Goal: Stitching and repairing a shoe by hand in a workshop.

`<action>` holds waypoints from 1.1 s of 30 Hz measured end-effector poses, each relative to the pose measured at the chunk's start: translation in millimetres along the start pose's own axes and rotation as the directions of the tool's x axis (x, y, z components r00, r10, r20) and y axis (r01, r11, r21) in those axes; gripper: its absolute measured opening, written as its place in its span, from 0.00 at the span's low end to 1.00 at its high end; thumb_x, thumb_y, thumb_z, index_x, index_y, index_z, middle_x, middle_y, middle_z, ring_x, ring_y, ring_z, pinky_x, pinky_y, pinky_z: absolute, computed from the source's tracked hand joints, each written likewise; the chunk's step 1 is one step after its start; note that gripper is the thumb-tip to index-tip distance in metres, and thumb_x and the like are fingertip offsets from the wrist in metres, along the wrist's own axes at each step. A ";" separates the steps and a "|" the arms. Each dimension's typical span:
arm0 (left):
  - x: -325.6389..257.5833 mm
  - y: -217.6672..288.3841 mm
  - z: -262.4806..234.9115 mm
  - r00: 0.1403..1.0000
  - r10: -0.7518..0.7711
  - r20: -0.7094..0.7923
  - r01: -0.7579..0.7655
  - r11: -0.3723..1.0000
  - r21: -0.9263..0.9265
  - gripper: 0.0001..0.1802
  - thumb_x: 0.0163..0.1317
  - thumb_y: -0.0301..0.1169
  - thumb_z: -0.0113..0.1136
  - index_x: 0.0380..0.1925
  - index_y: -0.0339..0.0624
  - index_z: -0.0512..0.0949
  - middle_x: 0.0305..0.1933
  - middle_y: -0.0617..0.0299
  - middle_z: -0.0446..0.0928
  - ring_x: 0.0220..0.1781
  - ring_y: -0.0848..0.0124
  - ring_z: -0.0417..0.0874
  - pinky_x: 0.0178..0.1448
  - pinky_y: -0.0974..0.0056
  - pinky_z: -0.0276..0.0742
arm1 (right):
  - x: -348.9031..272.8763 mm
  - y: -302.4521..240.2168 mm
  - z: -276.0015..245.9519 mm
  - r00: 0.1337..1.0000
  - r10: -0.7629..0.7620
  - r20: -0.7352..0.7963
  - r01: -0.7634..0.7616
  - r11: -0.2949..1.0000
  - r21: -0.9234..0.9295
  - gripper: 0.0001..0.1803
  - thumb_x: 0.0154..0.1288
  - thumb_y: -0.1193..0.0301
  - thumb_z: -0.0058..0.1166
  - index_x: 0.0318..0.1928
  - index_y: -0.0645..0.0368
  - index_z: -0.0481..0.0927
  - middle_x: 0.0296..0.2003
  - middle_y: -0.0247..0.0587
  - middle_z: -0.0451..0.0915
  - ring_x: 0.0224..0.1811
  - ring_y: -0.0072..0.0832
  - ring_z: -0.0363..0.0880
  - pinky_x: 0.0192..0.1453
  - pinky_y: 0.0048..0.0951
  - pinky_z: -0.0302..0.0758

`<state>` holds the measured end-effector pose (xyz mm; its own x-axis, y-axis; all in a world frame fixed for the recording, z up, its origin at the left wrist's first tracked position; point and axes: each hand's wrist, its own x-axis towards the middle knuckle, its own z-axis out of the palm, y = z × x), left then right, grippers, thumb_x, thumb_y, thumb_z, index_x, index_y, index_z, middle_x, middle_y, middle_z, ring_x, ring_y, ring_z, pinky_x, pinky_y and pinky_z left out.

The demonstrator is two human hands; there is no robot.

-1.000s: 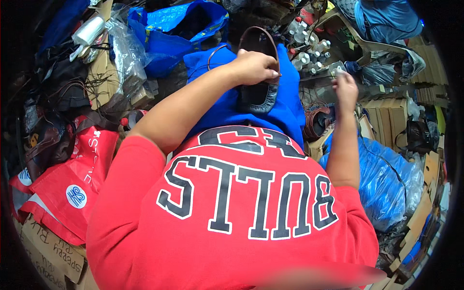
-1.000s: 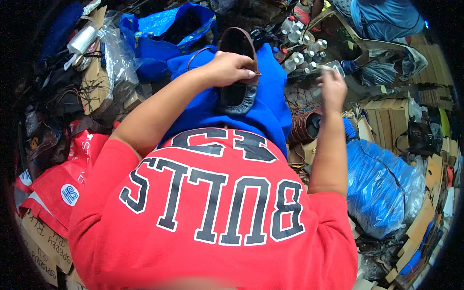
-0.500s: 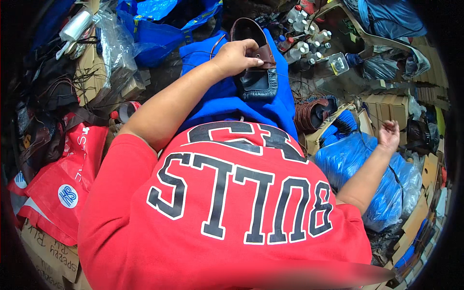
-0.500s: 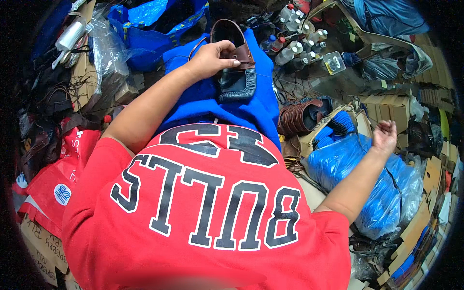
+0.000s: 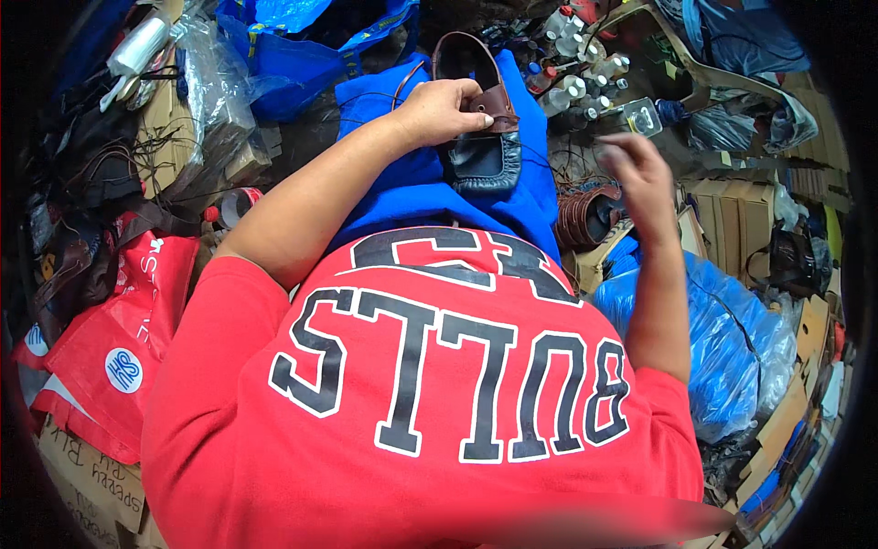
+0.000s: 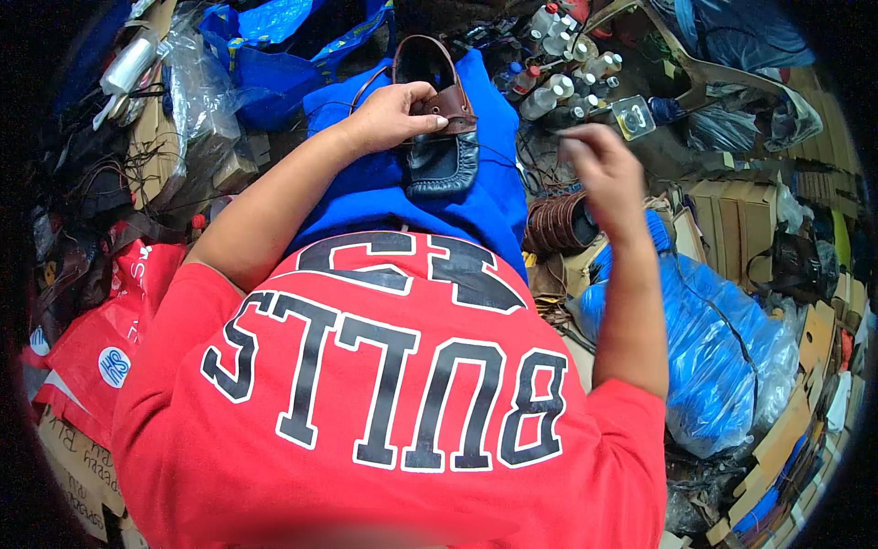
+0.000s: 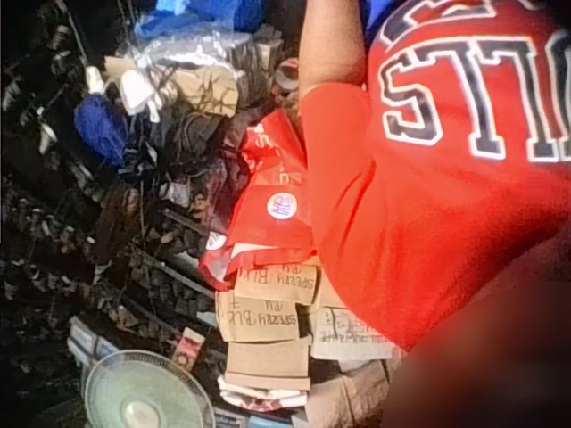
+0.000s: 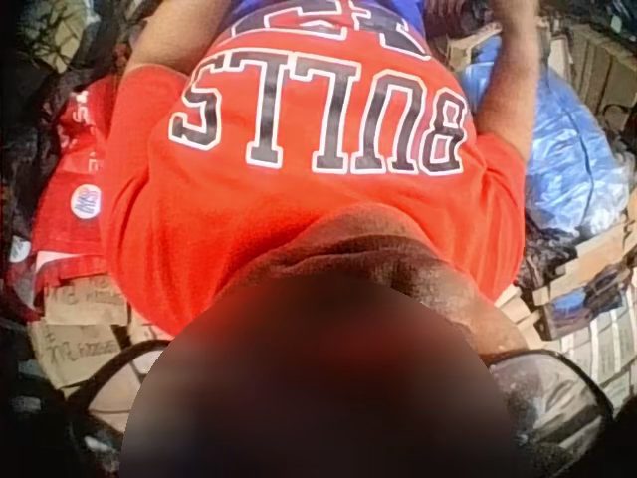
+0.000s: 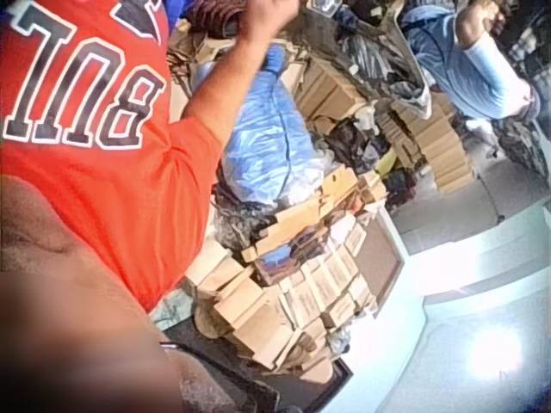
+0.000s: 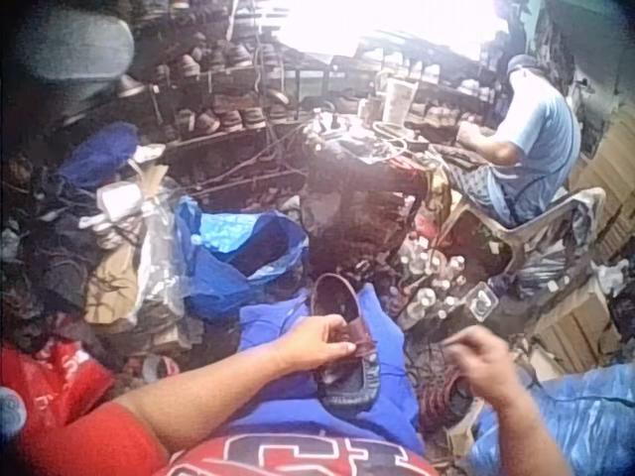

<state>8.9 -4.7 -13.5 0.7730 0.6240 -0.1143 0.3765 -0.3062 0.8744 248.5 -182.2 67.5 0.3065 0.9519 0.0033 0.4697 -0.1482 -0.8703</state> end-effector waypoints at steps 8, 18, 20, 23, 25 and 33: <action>-2.0 -5.1 -0.5 0.998 0.026 -0.056 -0.023 0.998 0.056 0.15 0.55 0.37 0.66 0.33 0.37 0.76 0.27 0.64 0.76 0.30 0.77 0.74 0.36 0.69 0.71 | 34.8 -22.2 64.9 0.960 -0.173 0.221 0.240 0.912 -0.331 0.08 0.54 0.73 0.62 0.36 0.54 0.85 0.27 0.39 0.75 0.30 0.31 0.77 0.36 0.28 0.73; -10.2 13.5 -11.3 0.999 -0.042 -0.025 0.042 0.999 -0.011 0.16 0.52 0.38 0.69 0.32 0.38 0.78 0.30 0.63 0.77 0.32 0.75 0.75 0.37 0.68 0.72 | 43.4 -21.0 72.8 0.952 -0.113 0.284 0.233 0.870 -0.435 0.07 0.54 0.69 0.61 0.36 0.51 0.85 0.28 0.43 0.75 0.30 0.38 0.77 0.36 0.33 0.74; -8.5 8.3 -13.4 0.979 0.189 -0.078 -0.174 0.970 0.168 0.17 0.51 0.39 0.69 0.36 0.40 0.80 0.44 0.59 0.76 0.45 0.69 0.76 0.49 0.65 0.72 | 46.0 -27.8 71.1 0.938 -0.126 0.323 0.282 0.820 -0.497 0.07 0.54 0.70 0.61 0.36 0.52 0.85 0.28 0.43 0.75 0.30 0.38 0.77 0.36 0.33 0.74; 5.4 2.5 -23.2 0.932 0.341 0.123 -0.325 0.937 -0.130 0.17 0.51 0.35 0.62 0.42 0.41 0.81 0.60 0.54 0.67 0.65 0.60 0.63 0.70 0.60 0.55 | 52.2 -33.1 68.1 0.897 -0.159 0.413 0.386 0.736 -0.556 0.08 0.54 0.70 0.60 0.36 0.53 0.84 0.29 0.45 0.77 0.31 0.38 0.78 0.38 0.33 0.75; 17.7 7.8 -25.3 0.897 0.369 0.244 -0.362 0.929 -0.072 0.19 0.49 0.32 0.60 0.44 0.46 0.81 0.61 0.54 0.67 0.66 0.60 0.63 0.70 0.59 0.56 | 58.3 -29.3 63.6 0.874 -0.176 0.454 0.433 0.705 -0.561 0.09 0.54 0.71 0.61 0.37 0.54 0.84 0.30 0.46 0.79 0.32 0.38 0.79 0.38 0.32 0.75; 54.9 13.8 -21.9 0.851 0.208 0.483 -0.070 0.955 -0.288 0.18 0.53 0.22 0.62 0.47 0.40 0.80 0.36 0.66 0.82 0.38 0.81 0.78 0.47 0.74 0.75 | 59.9 -16.9 53.2 0.881 0.220 0.418 -0.152 0.970 -0.190 0.10 0.53 0.75 0.64 0.37 0.63 0.83 0.29 0.31 0.80 0.32 0.16 0.75 0.38 0.22 0.73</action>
<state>45.4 41.0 2.6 0.9824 0.1198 -0.1431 0.1584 -0.1293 0.9789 214.8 -108.4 56.2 0.0271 0.9185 -0.3945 0.5664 -0.3393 -0.7511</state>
